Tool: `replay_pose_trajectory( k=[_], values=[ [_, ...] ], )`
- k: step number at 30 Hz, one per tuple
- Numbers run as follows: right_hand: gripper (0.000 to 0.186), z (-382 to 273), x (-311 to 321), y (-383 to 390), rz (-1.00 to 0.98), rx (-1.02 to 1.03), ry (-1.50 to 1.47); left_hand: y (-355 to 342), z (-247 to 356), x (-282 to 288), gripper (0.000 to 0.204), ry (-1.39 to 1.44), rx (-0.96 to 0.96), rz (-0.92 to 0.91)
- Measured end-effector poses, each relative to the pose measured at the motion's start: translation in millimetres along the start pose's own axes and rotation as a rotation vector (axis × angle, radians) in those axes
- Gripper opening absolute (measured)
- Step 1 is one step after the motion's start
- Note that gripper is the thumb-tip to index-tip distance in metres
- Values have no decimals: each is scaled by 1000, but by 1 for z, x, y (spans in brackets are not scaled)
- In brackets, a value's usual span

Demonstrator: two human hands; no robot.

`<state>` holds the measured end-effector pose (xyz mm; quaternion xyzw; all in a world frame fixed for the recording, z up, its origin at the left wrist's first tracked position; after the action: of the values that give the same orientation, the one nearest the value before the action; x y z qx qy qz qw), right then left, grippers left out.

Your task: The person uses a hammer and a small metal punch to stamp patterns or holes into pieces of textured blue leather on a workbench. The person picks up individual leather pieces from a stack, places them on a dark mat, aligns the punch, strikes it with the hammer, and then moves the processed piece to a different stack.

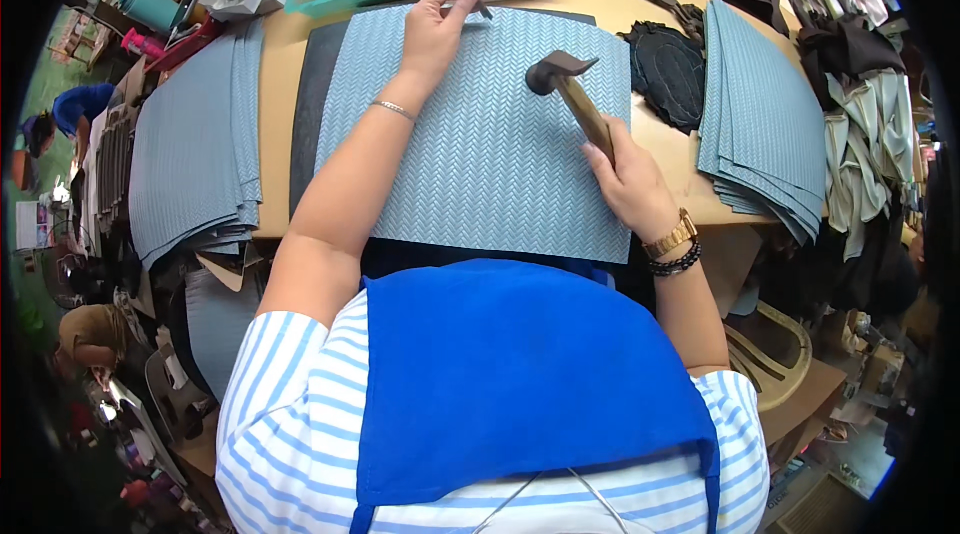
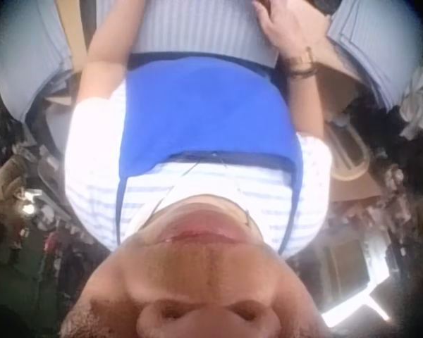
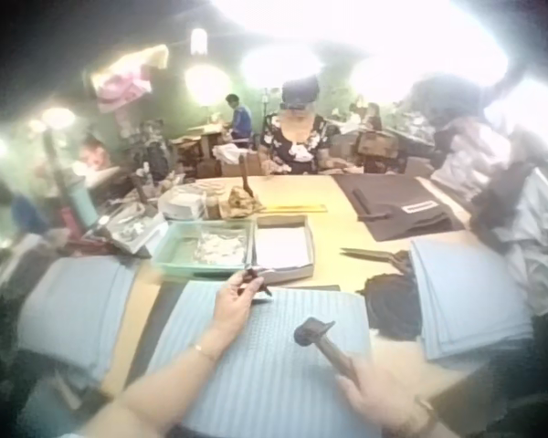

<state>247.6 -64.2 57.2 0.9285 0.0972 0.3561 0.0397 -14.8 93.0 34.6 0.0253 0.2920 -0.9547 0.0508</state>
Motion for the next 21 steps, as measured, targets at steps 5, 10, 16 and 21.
replay_pose_trajectory(
  k=[5,10,16,21],
  values=[
    [38,10,-3,-5,-60,-90,3,1,-8,-3,31,-271,-40,-76],
    [38,8,-1,-4,9,-9,28,0,3,-9,33,-342,-59,-82],
    [38,4,-1,-3,1,-17,13,1,4,-7,37,-400,-78,-74],
    [37,5,-1,-4,-20,-65,27,1,4,-11,38,-383,-22,-70]
  ],
)
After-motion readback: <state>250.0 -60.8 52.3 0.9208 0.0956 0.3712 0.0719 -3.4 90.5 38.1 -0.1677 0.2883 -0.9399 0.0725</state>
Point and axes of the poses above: each hand's wrist, its own y-axis away from the middle knuckle, its own x-axis out of the back of the hand, z = x × y, the point moved 9 cm from there along -y, towards the middle knuckle, and after that the axes turned 12 degrees about -x, right-handed, at the moved point
